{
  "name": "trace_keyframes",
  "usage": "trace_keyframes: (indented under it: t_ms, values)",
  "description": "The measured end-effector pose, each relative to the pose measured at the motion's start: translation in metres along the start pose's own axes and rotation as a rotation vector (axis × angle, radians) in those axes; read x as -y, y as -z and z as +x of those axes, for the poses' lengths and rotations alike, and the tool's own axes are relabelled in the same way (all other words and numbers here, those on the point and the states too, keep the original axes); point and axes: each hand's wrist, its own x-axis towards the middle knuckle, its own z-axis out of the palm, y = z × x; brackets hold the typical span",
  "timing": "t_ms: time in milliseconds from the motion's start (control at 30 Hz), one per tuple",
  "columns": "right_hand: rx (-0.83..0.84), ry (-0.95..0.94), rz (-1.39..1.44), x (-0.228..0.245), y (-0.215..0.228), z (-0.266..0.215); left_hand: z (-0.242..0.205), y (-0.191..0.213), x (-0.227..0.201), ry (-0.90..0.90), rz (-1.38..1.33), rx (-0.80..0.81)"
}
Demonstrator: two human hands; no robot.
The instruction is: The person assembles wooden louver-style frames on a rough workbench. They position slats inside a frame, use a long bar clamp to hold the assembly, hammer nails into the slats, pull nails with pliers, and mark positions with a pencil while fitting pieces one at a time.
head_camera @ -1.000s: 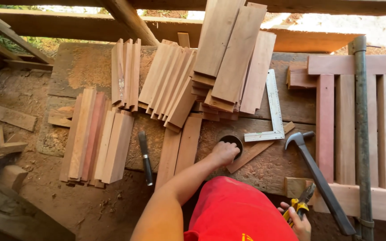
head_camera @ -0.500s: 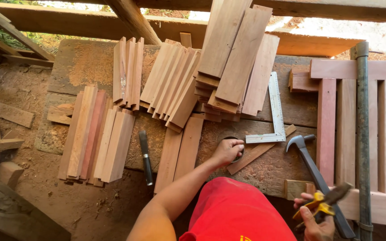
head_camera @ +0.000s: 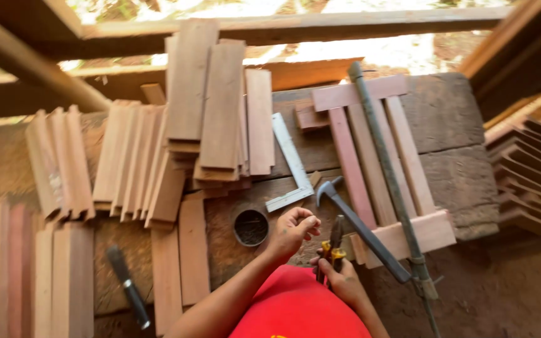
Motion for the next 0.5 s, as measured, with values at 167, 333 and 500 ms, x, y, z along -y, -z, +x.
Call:
trace_keyframes:
  t_ms: [167,333,500]
  values:
    - [0.039,0.181,0.074,-0.016,0.005,0.008,0.007,-0.018,0.014,-0.032,-0.032,0.021]
    - [0.0,0.02,0.17,-0.004,0.006,-0.001,0.003,-0.039,0.009,-0.022,-0.112,0.045]
    - [0.027,0.193,0.152,-0.028,0.014,0.009,-0.004,-0.045,0.015,0.123,-0.093,0.069]
